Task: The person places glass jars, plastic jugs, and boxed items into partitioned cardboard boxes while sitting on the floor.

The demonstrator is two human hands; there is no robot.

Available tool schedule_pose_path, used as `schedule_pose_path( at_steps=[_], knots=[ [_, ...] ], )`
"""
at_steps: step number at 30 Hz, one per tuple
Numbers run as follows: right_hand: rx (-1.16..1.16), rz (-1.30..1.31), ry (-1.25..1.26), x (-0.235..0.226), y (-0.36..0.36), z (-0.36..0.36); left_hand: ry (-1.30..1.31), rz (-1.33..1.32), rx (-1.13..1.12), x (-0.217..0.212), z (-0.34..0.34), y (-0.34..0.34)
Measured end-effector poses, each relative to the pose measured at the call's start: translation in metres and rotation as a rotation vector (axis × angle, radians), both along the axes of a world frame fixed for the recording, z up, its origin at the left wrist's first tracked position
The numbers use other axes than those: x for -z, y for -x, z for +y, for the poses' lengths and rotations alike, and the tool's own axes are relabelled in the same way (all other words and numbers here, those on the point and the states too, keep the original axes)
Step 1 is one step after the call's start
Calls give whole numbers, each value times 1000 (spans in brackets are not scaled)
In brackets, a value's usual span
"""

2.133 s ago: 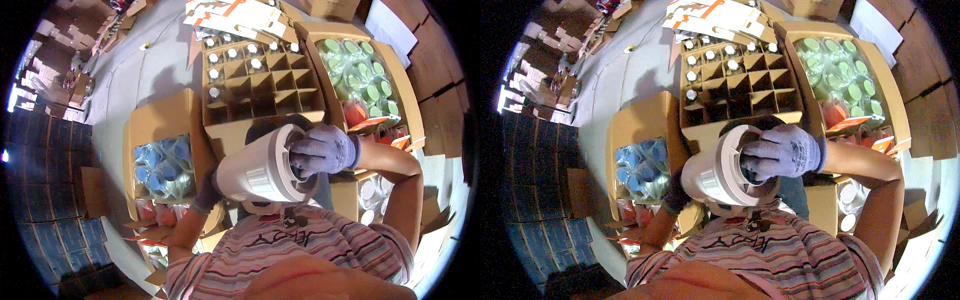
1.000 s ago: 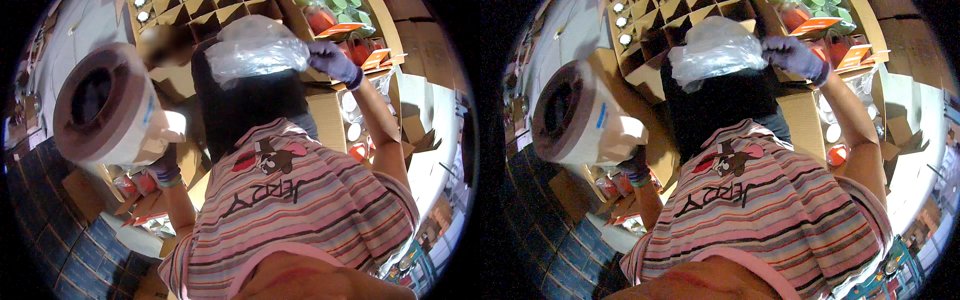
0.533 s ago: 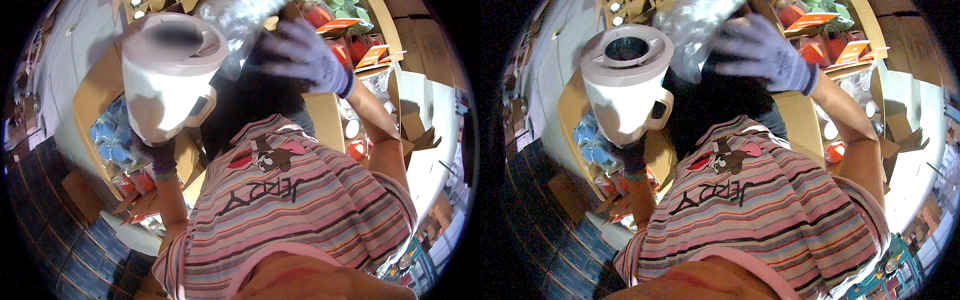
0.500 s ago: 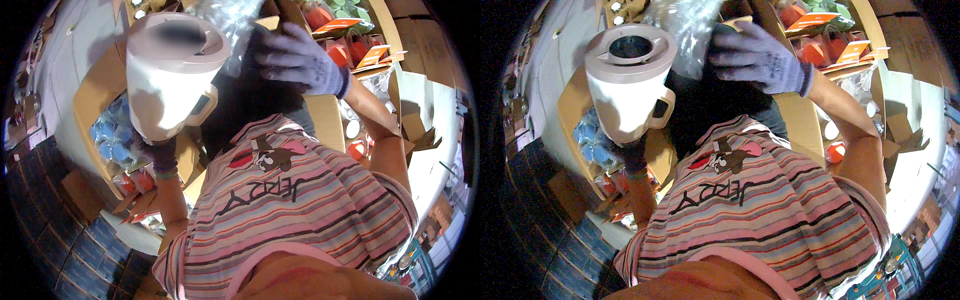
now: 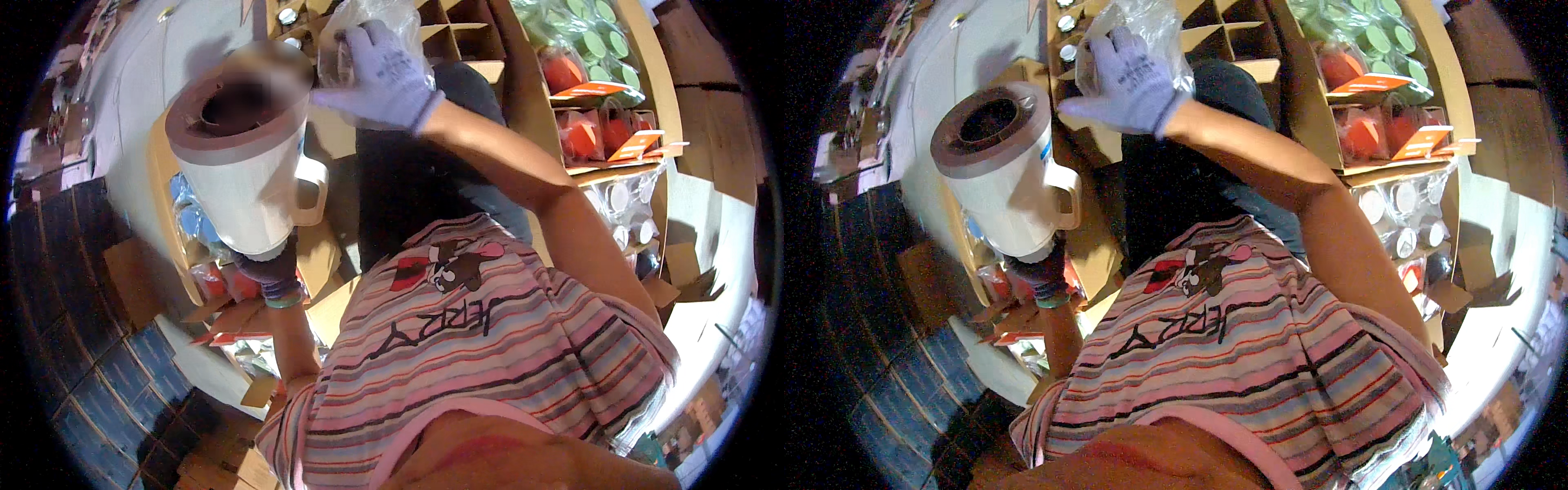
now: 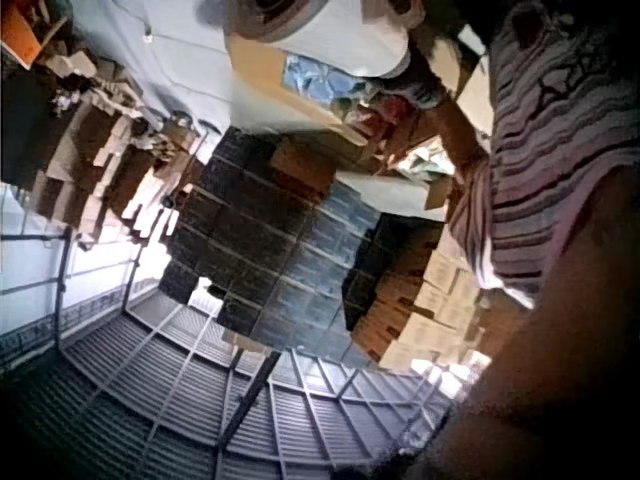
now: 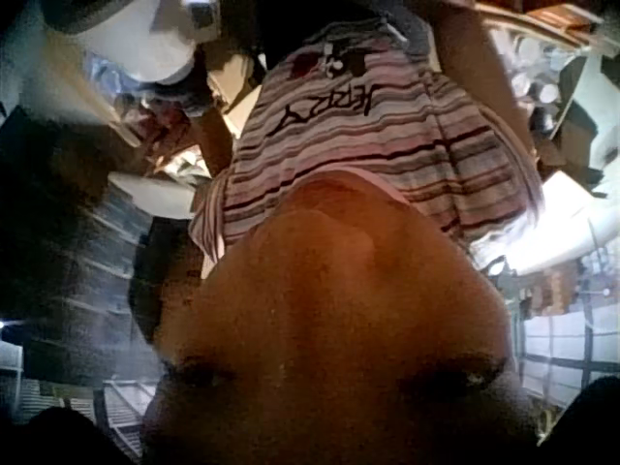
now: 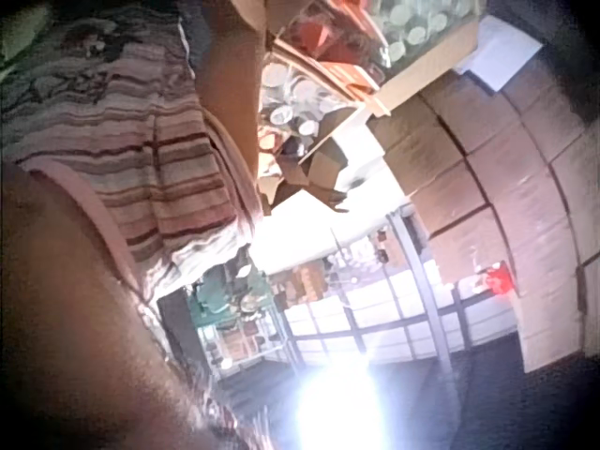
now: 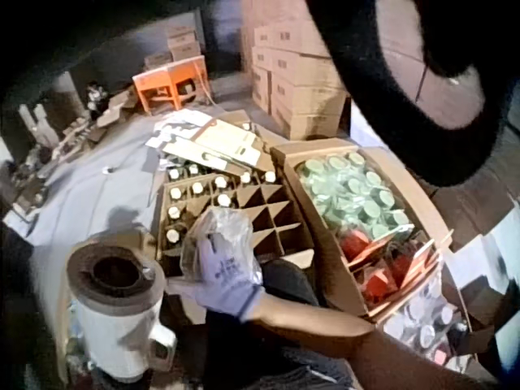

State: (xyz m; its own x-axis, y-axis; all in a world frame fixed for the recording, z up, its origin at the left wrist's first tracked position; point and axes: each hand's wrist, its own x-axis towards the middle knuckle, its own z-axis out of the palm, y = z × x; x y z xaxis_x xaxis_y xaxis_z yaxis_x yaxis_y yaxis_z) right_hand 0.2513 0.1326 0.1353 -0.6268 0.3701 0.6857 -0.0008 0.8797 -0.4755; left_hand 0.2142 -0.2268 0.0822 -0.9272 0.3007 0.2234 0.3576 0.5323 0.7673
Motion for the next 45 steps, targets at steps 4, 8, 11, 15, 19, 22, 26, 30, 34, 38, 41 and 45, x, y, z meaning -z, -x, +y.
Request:
schedule_pose_path(
  at_steps=[4,8,11,15,19,22,26,30,34,38,41,45],
  knots=[
    [-137,-662,116,51,49,24,265,258,-61,-1,-17,6],
    [-284,-475,280,31,1,26,148,238,-70,-10,-19,18],
    [-323,-435,550,11,-39,16,-321,-57,-129,-12,2,30],
    [-363,-202,939,15,-77,17,-977,-810,-223,-58,69,42],
    [-274,-77,849,41,-107,43,-705,-662,-107,-73,111,36],
    [-253,14,1225,16,-123,54,-494,-509,72,-52,100,53],
    [-291,73,1081,4,-128,43,-345,-410,240,-78,113,48],
    [-485,-87,467,-6,-124,-13,-119,-213,293,-84,117,49],
    [-742,-52,483,1,-131,-55,-361,-517,144,-126,158,20],
    [-672,6,1208,-52,-135,-7,50,433,513,-143,159,1],
    [-484,291,1381,-77,-117,40,192,792,889,-175,177,-23],
    [-534,-56,1328,-51,-78,89,95,1059,1261,-180,203,-37]
  ],
)
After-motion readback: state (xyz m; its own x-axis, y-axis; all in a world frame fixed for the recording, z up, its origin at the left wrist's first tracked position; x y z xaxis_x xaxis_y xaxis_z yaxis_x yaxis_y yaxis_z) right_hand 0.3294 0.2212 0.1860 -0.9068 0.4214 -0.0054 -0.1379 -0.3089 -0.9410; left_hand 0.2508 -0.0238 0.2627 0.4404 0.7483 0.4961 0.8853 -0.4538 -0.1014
